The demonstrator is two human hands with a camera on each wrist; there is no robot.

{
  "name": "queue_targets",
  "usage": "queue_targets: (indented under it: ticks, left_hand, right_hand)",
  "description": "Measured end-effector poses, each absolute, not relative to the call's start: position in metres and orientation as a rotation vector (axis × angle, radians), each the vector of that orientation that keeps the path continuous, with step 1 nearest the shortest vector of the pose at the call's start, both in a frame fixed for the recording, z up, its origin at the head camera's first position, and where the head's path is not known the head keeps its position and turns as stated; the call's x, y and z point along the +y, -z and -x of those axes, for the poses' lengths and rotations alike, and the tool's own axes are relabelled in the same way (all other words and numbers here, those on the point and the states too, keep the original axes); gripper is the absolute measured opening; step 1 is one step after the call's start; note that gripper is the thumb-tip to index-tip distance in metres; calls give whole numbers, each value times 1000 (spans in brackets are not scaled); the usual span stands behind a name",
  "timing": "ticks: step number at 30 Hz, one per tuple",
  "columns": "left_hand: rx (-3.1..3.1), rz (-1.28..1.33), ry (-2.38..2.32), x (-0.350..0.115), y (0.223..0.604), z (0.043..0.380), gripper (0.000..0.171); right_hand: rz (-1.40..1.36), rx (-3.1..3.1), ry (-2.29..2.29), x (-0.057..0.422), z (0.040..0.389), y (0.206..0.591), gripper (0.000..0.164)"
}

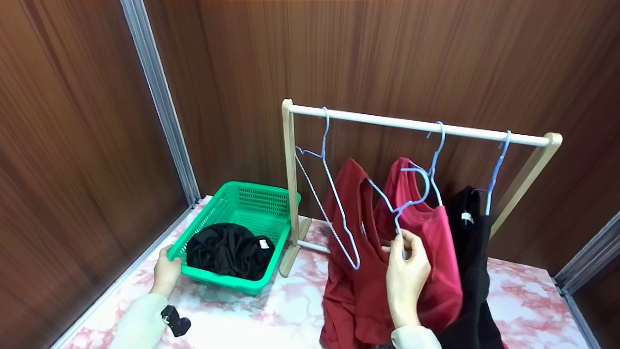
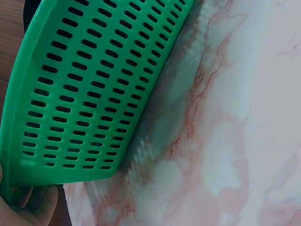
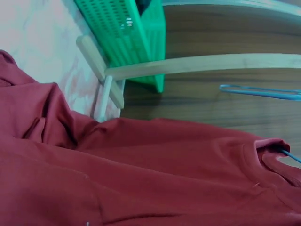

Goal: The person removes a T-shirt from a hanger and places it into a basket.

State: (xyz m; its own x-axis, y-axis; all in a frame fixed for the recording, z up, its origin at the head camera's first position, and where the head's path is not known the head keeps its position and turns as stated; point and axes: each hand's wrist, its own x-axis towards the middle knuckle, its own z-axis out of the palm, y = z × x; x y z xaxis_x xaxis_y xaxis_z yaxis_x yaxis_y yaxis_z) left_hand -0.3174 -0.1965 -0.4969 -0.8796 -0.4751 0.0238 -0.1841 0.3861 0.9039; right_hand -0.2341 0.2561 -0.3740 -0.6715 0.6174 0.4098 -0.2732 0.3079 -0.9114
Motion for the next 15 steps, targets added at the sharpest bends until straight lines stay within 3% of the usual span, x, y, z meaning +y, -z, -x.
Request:
queue_targets:
  ticks: [10, 15]
  left_hand:
    - [-2349, -579, 1467, -195, 497, 318, 49]
    - [-2358, -574, 1468, -196, 498, 318, 49]
  right_hand:
    - [342, -1752, -1546, 254, 233, 385, 5]
    - [377, -1758, -1538, 254, 231, 393, 10]
